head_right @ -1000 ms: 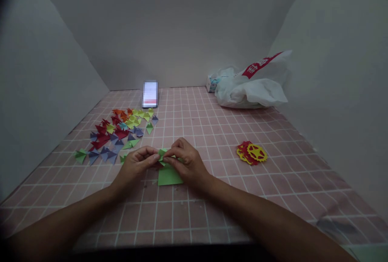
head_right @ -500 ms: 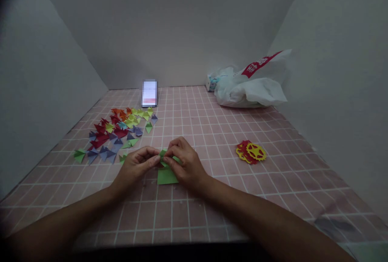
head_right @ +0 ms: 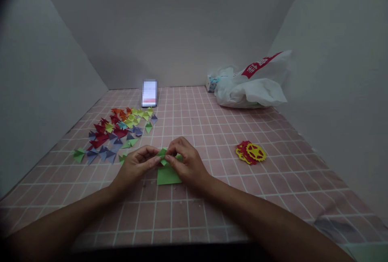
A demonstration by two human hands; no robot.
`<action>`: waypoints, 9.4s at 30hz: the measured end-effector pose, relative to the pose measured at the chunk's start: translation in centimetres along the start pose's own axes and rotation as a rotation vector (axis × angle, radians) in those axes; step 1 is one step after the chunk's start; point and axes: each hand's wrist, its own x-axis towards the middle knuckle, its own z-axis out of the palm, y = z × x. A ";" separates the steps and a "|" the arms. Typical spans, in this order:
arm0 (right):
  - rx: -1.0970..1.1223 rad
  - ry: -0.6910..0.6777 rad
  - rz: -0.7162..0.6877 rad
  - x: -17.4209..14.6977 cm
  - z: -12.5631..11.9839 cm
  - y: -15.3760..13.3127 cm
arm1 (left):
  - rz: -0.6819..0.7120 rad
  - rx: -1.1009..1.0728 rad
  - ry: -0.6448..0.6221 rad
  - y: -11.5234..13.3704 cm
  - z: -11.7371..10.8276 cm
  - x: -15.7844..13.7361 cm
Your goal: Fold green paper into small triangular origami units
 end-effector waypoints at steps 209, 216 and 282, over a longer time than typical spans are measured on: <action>0.107 -0.166 0.206 0.3 -0.3 0.2 | 0.047 0.242 0.017 -0.1 0.1 -0.3; 0.341 -0.168 0.434 0.3 -0.4 0.3 | 0.008 0.178 0.058 0.2 0.2 -0.3; 0.343 -0.168 0.456 0.2 -0.2 0.6 | 0.080 0.198 0.057 -0.2 0.3 -0.6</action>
